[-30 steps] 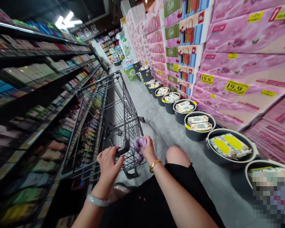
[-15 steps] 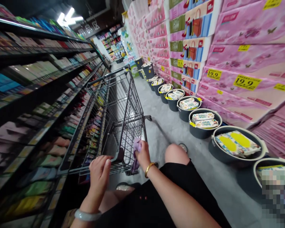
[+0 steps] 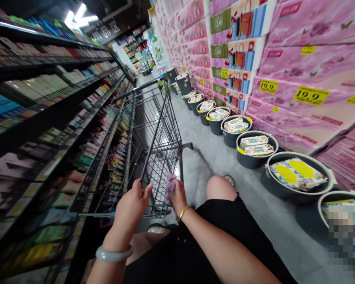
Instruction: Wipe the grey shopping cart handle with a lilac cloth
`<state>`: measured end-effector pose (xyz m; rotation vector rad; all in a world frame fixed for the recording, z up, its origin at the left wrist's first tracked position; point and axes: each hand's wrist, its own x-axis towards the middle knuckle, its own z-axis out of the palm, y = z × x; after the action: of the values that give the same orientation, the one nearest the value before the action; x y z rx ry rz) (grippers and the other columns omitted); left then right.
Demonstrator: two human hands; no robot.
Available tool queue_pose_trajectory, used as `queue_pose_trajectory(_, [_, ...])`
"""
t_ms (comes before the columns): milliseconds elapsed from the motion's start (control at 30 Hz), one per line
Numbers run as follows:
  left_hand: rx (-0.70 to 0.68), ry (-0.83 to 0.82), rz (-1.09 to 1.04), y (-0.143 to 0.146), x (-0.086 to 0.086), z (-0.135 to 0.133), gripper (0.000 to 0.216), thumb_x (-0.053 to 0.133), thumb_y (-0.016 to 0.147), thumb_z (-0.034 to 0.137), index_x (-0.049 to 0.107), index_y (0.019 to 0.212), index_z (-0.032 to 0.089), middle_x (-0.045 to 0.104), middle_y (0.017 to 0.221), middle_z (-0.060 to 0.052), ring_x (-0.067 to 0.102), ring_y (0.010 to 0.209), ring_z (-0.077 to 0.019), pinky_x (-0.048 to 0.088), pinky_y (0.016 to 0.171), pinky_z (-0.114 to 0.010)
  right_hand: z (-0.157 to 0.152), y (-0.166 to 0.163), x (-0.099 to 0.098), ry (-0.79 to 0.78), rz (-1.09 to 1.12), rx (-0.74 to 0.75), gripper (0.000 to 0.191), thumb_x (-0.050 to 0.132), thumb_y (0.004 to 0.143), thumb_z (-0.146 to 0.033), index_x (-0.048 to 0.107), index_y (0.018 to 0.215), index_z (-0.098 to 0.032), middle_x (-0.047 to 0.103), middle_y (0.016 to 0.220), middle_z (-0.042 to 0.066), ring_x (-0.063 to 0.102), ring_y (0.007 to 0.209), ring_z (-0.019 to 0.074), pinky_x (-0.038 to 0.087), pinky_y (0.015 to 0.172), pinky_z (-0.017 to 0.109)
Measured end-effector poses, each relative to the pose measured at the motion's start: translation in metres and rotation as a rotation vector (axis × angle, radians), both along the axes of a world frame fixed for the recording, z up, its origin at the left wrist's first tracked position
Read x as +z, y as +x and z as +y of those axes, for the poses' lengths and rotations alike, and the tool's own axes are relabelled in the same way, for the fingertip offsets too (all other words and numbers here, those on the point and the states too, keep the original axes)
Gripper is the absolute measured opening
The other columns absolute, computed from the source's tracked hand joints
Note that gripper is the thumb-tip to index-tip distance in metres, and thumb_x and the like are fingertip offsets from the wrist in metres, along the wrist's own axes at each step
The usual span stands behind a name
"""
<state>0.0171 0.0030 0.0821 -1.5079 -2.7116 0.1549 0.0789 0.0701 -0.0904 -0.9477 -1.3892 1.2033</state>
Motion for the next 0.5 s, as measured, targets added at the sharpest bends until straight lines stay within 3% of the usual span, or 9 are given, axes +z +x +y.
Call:
queue_pose_trajectory(67, [0.025,-0.049,0.063,0.001,-0.004,0.0,0.04,0.035,0.101,0.048,0.053,0.115,0.015,0.074,0.076,-0.01,0.072,0.071,-0.0276,0.036,0.053,-0.029,-0.005,-0.002,0.015,0.047,0.051,-0.009,0.04,0.057,0.066,-0.009,0.058,0.104,-0.024,0.061,0.108,0.004,0.061,0.103,0.0206,0.054,0.091,0.039])
queue_pose_trajectory(200, [0.031,-0.074,0.134,0.0,-0.007,-0.008,0.026,0.034,0.102,0.038,0.052,0.1,0.019,0.073,0.075,-0.009,0.072,0.068,-0.0255,0.029,0.051,-0.027,-0.005,-0.005,0.06,0.305,0.165,0.039,0.042,0.06,0.073,-0.007,0.057,0.111,-0.026,0.057,0.124,0.007,0.052,0.126,0.0219,0.042,0.111,0.042])
queue_pose_trajectory(300, [0.03,-0.06,0.179,0.001,-0.009,-0.012,0.027,0.032,0.103,0.038,0.051,0.097,0.02,0.073,0.072,-0.008,0.071,0.065,-0.0245,0.024,0.05,-0.028,-0.005,-0.008,0.045,0.303,0.143,0.079,0.038,0.062,0.073,-0.01,0.059,0.107,-0.026,0.059,0.117,0.006,0.058,0.116,0.0223,0.048,0.102,0.04])
queue_pose_trajectory(400, [0.039,-0.033,0.217,0.001,-0.01,-0.014,0.031,0.03,0.103,0.04,0.051,0.094,0.02,0.071,0.069,-0.007,0.07,0.063,-0.0238,0.02,0.049,-0.029,-0.011,-0.009,0.028,0.127,0.105,-0.012,0.039,0.063,0.07,-0.013,0.058,0.106,-0.025,0.059,0.108,0.005,0.06,0.104,0.0221,0.053,0.092,0.041])
queue_pose_trajectory(500, [0.047,-0.049,0.194,-0.002,-0.01,-0.018,0.027,0.032,0.103,0.037,0.051,0.094,0.02,0.071,0.07,-0.006,0.07,0.063,-0.0229,0.017,0.05,-0.029,-0.017,-0.006,0.051,0.195,0.141,-0.001,0.042,0.062,0.072,-0.009,0.056,0.11,-0.027,0.058,0.117,0.006,0.056,0.118,0.0223,0.047,0.104,0.043])
